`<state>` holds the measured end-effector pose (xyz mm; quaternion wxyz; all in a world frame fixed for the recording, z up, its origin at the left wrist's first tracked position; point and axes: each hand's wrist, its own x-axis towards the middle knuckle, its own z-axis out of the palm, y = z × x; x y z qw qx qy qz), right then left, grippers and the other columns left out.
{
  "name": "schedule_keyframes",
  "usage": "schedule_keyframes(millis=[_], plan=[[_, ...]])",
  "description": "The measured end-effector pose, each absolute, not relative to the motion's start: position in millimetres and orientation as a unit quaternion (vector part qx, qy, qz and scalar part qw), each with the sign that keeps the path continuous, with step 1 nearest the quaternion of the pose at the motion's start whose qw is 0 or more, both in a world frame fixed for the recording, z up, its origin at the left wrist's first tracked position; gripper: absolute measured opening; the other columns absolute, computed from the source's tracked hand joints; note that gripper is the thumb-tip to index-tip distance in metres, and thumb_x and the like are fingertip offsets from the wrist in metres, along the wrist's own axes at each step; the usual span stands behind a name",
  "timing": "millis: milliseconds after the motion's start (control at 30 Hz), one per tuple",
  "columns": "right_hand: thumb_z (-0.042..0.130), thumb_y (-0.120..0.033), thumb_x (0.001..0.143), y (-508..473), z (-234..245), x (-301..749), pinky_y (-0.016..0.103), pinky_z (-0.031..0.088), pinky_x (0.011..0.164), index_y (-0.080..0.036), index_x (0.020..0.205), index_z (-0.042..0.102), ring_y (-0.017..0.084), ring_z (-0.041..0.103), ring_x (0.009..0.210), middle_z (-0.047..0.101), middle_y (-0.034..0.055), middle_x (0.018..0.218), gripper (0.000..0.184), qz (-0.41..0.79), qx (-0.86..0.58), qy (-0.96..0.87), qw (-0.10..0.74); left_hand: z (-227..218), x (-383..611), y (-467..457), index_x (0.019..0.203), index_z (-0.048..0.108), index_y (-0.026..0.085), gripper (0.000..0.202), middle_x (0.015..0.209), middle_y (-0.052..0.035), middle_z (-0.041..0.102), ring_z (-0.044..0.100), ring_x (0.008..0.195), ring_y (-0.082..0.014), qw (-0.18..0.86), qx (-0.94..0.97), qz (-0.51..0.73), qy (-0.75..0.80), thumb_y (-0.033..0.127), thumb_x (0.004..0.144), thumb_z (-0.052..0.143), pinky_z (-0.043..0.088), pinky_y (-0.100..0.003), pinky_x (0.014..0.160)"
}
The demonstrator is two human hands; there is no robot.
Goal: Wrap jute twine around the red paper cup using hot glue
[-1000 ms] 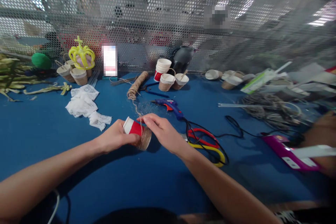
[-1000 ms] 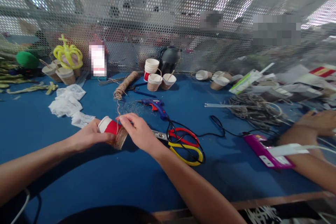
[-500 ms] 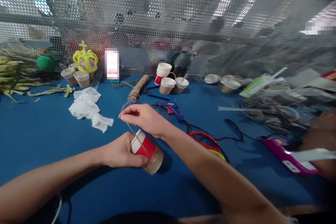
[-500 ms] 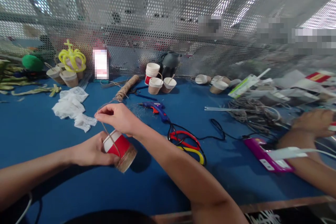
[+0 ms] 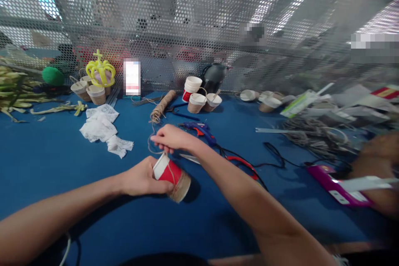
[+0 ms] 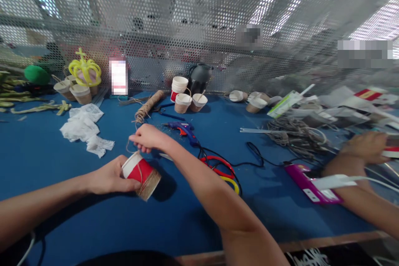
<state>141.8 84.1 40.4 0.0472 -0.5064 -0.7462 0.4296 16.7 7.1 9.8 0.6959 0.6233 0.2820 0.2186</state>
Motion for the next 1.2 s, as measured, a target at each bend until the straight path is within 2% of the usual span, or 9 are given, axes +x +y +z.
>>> schedule_keyframes(millis=[167, 233, 367, 533, 633, 767, 867, 967, 1200], plan=[[0.038, -0.031, 0.083, 91.6, 54.2, 209.2, 0.023, 0.044, 0.05, -0.013, 0.079, 0.057, 0.014, 0.059, 0.058, 0.063, 0.0091, 0.072, 0.026, 0.233, -0.647, -0.718, 0.112, 5.7, 14.7, 15.1, 0.06, 0.054, 0.01, 0.016, 0.054, 0.0031, 0.05, 0.04, 0.049, -0.0057, 0.695, 0.582, 0.278, 0.318, 0.024, 0.063, 0.063, 0.035, -0.018, 0.05], [0.048, -0.026, 0.077, 94.0, 47.2, 232.7, 0.027, 0.043, 0.06, -0.013, 0.075, 0.059, 0.021, 0.061, 0.076, 0.064, 0.0121, 0.075, 0.016, 0.167, -0.687, -0.699, 0.108, 4.3, 13.8, 17.9, 0.062, 0.055, 0.011, 0.017, 0.055, 0.0028, 0.051, 0.041, 0.051, -0.0064, 0.682, 0.579, 0.287, 0.341, 0.025, 0.062, 0.064, 0.036, -0.019, 0.052], [0.058, -0.014, 0.064, 97.5, 21.9, 255.1, 0.032, 0.041, 0.066, -0.013, 0.064, 0.059, 0.03, 0.059, 0.084, 0.064, 0.0158, 0.075, 0.002, 0.131, -0.729, -0.667, 0.077, 0.6, 12.5, 22.4, 0.065, 0.056, 0.01, 0.018, 0.058, 0.0017, 0.053, 0.043, 0.052, -0.0072, 0.651, 0.59, 0.294, 0.376, 0.027, 0.063, 0.063, 0.037, -0.02, 0.053], [0.056, -0.014, 0.066, 97.2, 15.4, 256.2, 0.033, 0.043, 0.067, -0.006, 0.092, 0.056, 0.029, 0.058, 0.087, 0.062, 0.0205, 0.091, 0.027, 0.142, -0.751, -0.633, 0.124, -3.6, 11.1, 25.0, 0.061, 0.052, 0.012, 0.017, 0.055, 0.0031, 0.049, 0.041, 0.049, -0.0069, 0.604, 0.622, 0.294, 0.404, 0.027, 0.064, 0.06, 0.034, -0.02, 0.049], [0.054, -0.02, 0.071, 83.6, 28.6, 255.2, 0.028, 0.046, 0.064, -0.01, 0.106, 0.048, 0.021, 0.06, 0.084, 0.06, 0.0151, 0.099, 0.037, 0.172, -0.732, -0.633, 0.184, -6.1, 9.9, 26.3, 0.06, 0.048, 0.013, 0.017, 0.054, 0.0046, 0.046, 0.039, 0.048, -0.0065, 0.575, 0.647, 0.292, 0.407, 0.025, 0.064, 0.059, 0.033, -0.02, 0.046], [0.055, -0.035, 0.073, 50.9, 47.7, 249.3, 0.022, 0.045, 0.049, -0.014, 0.082, 0.054, 0.012, 0.056, 0.054, 0.06, 0.0034, 0.065, 0.023, 0.375, -0.643, -0.609, 0.274, -8.8, 9.0, 27.9, 0.06, 0.047, 0.014, 0.015, 0.054, 0.0046, 0.045, 0.038, 0.049, -0.0064, 0.555, 0.672, 0.287, 0.398, 0.024, 0.066, 0.056, 0.033, -0.019, 0.047], [0.057, -0.034, 0.072, 29.2, 54.9, 241.7, 0.02, 0.042, 0.044, -0.014, 0.076, 0.055, 0.008, 0.051, 0.047, 0.057, 0.0008, 0.059, 0.02, 0.453, -0.578, -0.609, 0.299, -6.6, 8.9, 28.8, 0.059, 0.047, 0.013, 0.014, 0.053, 0.0044, 0.044, 0.038, 0.049, -0.0061, 0.555, 0.675, 0.278, 0.399, 0.023, 0.066, 0.056, 0.032, -0.018, 0.046], [0.054, -0.032, 0.074, 16.3, 56.4, 236.1, 0.02, 0.041, 0.043, -0.014, 0.082, 0.057, 0.008, 0.05, 0.045, 0.056, -0.0011, 0.055, 0.019, 0.475, -0.546, -0.634, 0.272, -2.5, 7.8, 30.8, 0.061, 0.051, 0.012, 0.012, 0.055, 0.003, 0.048, 0.04, 0.048, -0.0063, 0.568, 0.66, 0.276, 0.407, 0.022, 0.065, 0.057, 0.034, -0.018, 0.046], [0.055, -0.04, 0.071, 4.2, 52.7, 228.9, 0.021, 0.039, 0.037, -0.017, 0.061, 0.053, 0.008, 0.044, 0.034, 0.047, -0.0044, 0.039, 0.025, 0.415, -0.605, -0.646, 0.21, -4.0, 4.9, 36.7, 0.073, 0.061, 0.007, 0.019, 0.065, -0.0041, 0.062, 0.05, 0.054, -0.0102, 0.569, 0.655, 0.272, 0.417, 0.025, 0.067, 0.056, 0.04, -0.021, 0.051]])
